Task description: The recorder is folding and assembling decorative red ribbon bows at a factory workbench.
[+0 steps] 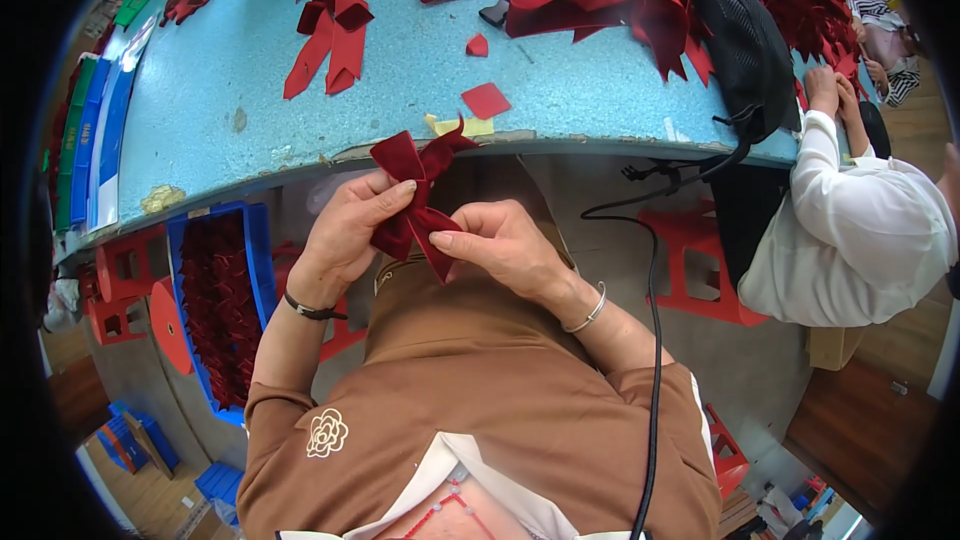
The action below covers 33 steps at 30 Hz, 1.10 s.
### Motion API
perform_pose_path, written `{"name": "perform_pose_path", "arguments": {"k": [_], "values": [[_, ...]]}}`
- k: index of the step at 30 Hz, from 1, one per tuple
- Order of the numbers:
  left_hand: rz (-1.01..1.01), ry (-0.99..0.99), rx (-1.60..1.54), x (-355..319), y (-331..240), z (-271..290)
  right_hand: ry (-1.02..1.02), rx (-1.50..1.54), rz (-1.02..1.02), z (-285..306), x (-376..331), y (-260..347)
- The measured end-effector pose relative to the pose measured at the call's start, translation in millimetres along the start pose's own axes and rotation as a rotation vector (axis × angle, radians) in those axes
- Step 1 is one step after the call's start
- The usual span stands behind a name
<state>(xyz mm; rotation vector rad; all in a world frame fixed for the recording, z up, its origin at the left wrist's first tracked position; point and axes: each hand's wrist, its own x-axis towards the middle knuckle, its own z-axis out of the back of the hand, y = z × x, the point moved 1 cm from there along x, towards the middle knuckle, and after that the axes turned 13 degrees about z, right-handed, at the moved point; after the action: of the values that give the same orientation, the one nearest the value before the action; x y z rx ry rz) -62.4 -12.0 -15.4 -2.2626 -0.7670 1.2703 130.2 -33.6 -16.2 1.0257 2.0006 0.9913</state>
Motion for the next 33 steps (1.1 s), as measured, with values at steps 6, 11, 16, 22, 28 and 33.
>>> {"name": "perform_pose_path", "arguments": {"k": [6,11,16,22,28,33], "values": [[0.005,-0.045,-0.026,3.1,-0.4,11.2,0.034,-0.062,-0.020,5.7,-0.7,-3.9],[-0.073,-0.066,-0.009,-0.6,-2.4,21.9,0.111,-0.112,-0.018,10.5,-4.8,-6.7],[-0.116,-0.090,0.020,-8.4,-11.7,28.2,-0.098,-0.381,0.204,8.3,-0.8,-4.0],[-0.134,-0.068,0.044,-14.6,-16.7,21.4,-0.062,-0.142,0.178,-21.9,16.1,-4.4],[-0.128,-0.016,0.079,-29.9,-21.6,25.1,0.057,-0.152,0.108,-34.8,12.6,-10.4],[-0.114,-0.011,0.153,-40.6,-29.3,22.3,-0.084,-0.591,0.388,-30.9,0.2,21.7]]}}
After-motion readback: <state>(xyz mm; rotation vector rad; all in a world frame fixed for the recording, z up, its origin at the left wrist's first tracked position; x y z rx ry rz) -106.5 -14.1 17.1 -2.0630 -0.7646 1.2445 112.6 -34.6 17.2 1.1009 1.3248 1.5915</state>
